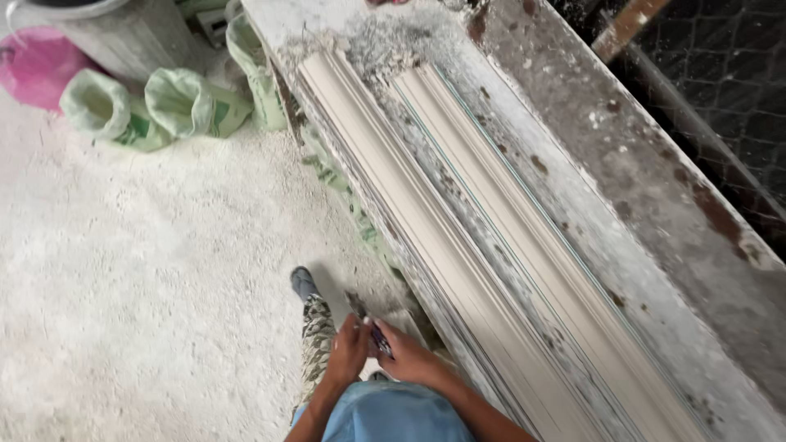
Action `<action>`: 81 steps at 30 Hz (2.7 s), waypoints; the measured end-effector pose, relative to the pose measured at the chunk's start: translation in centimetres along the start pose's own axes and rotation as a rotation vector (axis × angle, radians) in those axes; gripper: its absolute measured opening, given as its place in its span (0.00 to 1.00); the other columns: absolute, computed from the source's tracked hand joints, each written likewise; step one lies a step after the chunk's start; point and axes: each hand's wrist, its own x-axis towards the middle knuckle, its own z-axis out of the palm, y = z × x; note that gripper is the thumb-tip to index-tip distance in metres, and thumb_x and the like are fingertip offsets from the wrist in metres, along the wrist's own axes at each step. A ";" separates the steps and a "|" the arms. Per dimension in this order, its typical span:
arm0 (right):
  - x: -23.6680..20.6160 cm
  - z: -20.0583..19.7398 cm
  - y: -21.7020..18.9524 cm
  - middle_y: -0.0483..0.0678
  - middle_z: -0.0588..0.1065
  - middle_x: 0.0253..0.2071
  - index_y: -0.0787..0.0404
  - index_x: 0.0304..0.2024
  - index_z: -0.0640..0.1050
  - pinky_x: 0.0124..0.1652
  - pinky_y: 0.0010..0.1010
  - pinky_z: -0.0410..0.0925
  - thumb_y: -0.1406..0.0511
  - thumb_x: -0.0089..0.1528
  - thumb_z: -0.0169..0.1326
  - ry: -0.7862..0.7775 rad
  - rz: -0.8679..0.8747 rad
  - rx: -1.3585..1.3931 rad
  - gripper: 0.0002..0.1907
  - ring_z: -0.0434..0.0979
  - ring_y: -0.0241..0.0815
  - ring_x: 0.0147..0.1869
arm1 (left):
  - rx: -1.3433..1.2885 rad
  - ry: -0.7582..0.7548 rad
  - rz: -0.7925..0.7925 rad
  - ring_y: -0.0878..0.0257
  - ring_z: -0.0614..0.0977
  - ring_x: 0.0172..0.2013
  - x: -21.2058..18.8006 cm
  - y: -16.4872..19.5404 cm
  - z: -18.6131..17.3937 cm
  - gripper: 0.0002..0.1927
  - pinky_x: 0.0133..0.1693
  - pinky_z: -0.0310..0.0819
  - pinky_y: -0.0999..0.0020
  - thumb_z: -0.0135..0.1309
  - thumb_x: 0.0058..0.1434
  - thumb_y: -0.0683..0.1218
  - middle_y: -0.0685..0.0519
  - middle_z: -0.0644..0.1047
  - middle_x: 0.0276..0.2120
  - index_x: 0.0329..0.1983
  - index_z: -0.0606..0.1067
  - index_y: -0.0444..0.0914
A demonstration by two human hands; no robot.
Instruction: The person scrapes excess material from the surface of long white molded plaster pieces using a handheld scraper. The person repeatedly scrapes along the length of the pieces, removing small bits of material.
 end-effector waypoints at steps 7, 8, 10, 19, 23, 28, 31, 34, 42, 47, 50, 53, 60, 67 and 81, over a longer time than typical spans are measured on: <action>12.5 -3.8 -0.5 0.62 0.79 0.38 0.65 0.68 0.64 0.38 0.46 0.71 0.61 0.63 0.57 0.175 0.311 -0.054 0.33 0.81 0.58 0.38 | 0.041 -0.326 -0.017 0.59 0.84 0.26 15.0 4.3 -7.8 0.17 0.30 0.77 0.61 0.47 0.71 0.52 0.46 0.83 0.28 0.38 0.76 0.34; 14.5 -5.2 -1.2 0.61 0.79 0.36 0.64 0.67 0.65 0.36 0.45 0.71 0.61 0.62 0.58 0.232 0.306 -0.053 0.32 0.80 0.56 0.35 | 0.135 -0.355 0.045 0.60 0.84 0.26 17.7 5.8 -9.0 0.18 0.31 0.77 0.62 0.48 0.72 0.53 0.44 0.83 0.27 0.37 0.77 0.34; 18.2 -7.3 -3.1 0.60 0.78 0.34 0.61 0.67 0.66 0.34 0.46 0.70 0.61 0.62 0.57 0.261 0.384 -0.033 0.32 0.78 0.54 0.32 | 0.180 -0.420 0.141 0.60 0.84 0.28 23.0 8.7 -12.0 0.17 0.33 0.78 0.61 0.46 0.72 0.52 0.47 0.83 0.30 0.37 0.79 0.36; 25.7 -18.3 -6.2 0.55 0.80 0.39 0.57 0.64 0.72 0.43 0.37 0.73 0.62 0.62 0.56 0.602 0.364 0.002 0.27 0.81 0.47 0.38 | 0.315 -0.260 0.428 0.42 0.84 0.37 36.9 19.2 -14.6 0.22 0.41 0.80 0.51 0.46 0.68 0.48 0.31 0.75 0.55 0.60 0.68 0.29; 27.5 -22.2 -4.3 0.54 0.82 0.40 0.50 0.63 0.74 0.46 0.38 0.73 0.58 0.61 0.58 0.585 0.600 0.002 0.27 0.84 0.51 0.40 | 0.446 -0.345 0.603 0.34 0.73 0.57 38.4 20.9 -10.9 0.29 0.54 0.72 0.45 0.48 0.67 0.46 0.28 0.62 0.65 0.70 0.61 0.31; 30.0 -25.1 -0.9 0.55 0.82 0.48 0.54 0.61 0.76 0.50 0.42 0.73 0.56 0.62 0.58 0.583 0.507 -0.104 0.25 0.83 0.56 0.49 | 0.707 -0.348 0.757 0.32 0.63 0.65 42.4 19.9 -7.3 0.32 0.63 0.58 0.42 0.50 0.61 0.43 0.29 0.57 0.69 0.71 0.64 0.38; 32.0 -26.2 0.7 0.57 0.80 0.53 0.57 0.60 0.76 0.52 0.45 0.71 0.56 0.64 0.56 0.562 0.410 -0.195 0.24 0.81 0.59 0.52 | 0.857 -0.310 0.839 0.32 0.63 0.65 45.7 17.9 -5.8 0.29 0.61 0.59 0.39 0.50 0.59 0.44 0.31 0.58 0.69 0.66 0.66 0.36; 33.3 -27.2 1.5 0.55 0.80 0.52 0.54 0.62 0.76 0.54 0.45 0.72 0.55 0.64 0.53 0.427 0.525 -0.162 0.25 0.81 0.58 0.52 | 0.920 -0.310 0.855 0.37 0.64 0.67 47.9 16.1 -4.8 0.25 0.65 0.59 0.41 0.49 0.63 0.43 0.34 0.62 0.69 0.64 0.68 0.34; 32.9 -32.5 1.3 0.59 0.78 0.54 0.59 0.61 0.75 0.50 0.47 0.71 0.61 0.60 0.58 0.310 0.397 -0.346 0.26 0.79 0.61 0.52 | 0.863 -0.350 1.002 0.49 0.75 0.50 49.6 18.2 -2.8 0.18 0.54 0.70 0.55 0.53 0.59 0.43 0.43 0.75 0.48 0.51 0.73 0.31; 41.0 -33.3 1.1 0.57 0.80 0.50 0.54 0.61 0.74 0.51 0.46 0.72 0.61 0.61 0.54 0.223 0.551 -0.259 0.25 0.80 0.59 0.51 | 0.903 -0.285 0.999 0.52 0.77 0.48 57.0 18.7 -6.6 0.16 0.52 0.71 0.56 0.53 0.57 0.42 0.45 0.77 0.45 0.48 0.76 0.33; 46.8 -32.8 0.7 0.58 0.81 0.43 0.51 0.63 0.75 0.49 0.46 0.73 0.59 0.65 0.52 0.166 0.596 -0.252 0.23 0.81 0.57 0.46 | 0.973 -0.289 0.930 0.51 0.78 0.48 61.1 17.4 -9.2 0.15 0.51 0.72 0.55 0.54 0.59 0.43 0.44 0.79 0.45 0.48 0.77 0.32; 47.5 -34.0 -0.3 0.58 0.81 0.42 0.54 0.61 0.76 0.46 0.46 0.73 0.58 0.63 0.56 0.265 0.472 -0.249 0.23 0.81 0.56 0.43 | 1.113 -0.397 0.896 0.53 0.80 0.47 61.8 17.1 -7.9 0.13 0.52 0.73 0.56 0.55 0.63 0.43 0.42 0.80 0.45 0.49 0.77 0.32; 46.2 -34.5 -0.5 0.52 0.82 0.38 0.49 0.63 0.74 0.41 0.43 0.75 0.58 0.63 0.53 0.218 0.540 -0.197 0.24 0.83 0.48 0.36 | 0.927 -0.441 0.717 0.50 0.80 0.49 60.5 17.1 -6.4 0.12 0.55 0.72 0.53 0.56 0.65 0.46 0.40 0.81 0.46 0.46 0.78 0.32; 49.5 -33.2 -0.2 0.52 0.82 0.39 0.50 0.62 0.75 0.41 0.44 0.75 0.57 0.66 0.53 0.235 0.607 -0.157 0.22 0.83 0.50 0.36 | 1.342 -0.563 0.791 0.48 0.77 0.55 63.1 17.0 -8.7 0.21 0.61 0.69 0.53 0.55 0.65 0.45 0.37 0.76 0.56 0.58 0.71 0.29; 50.9 -32.3 0.3 0.54 0.81 0.45 0.54 0.59 0.76 0.38 0.46 0.75 0.60 0.62 0.55 0.348 0.463 -0.283 0.22 0.81 0.55 0.41 | 1.216 -0.479 0.703 0.43 0.74 0.59 64.0 15.9 -9.8 0.24 0.60 0.70 0.48 0.51 0.69 0.48 0.34 0.72 0.59 0.62 0.67 0.27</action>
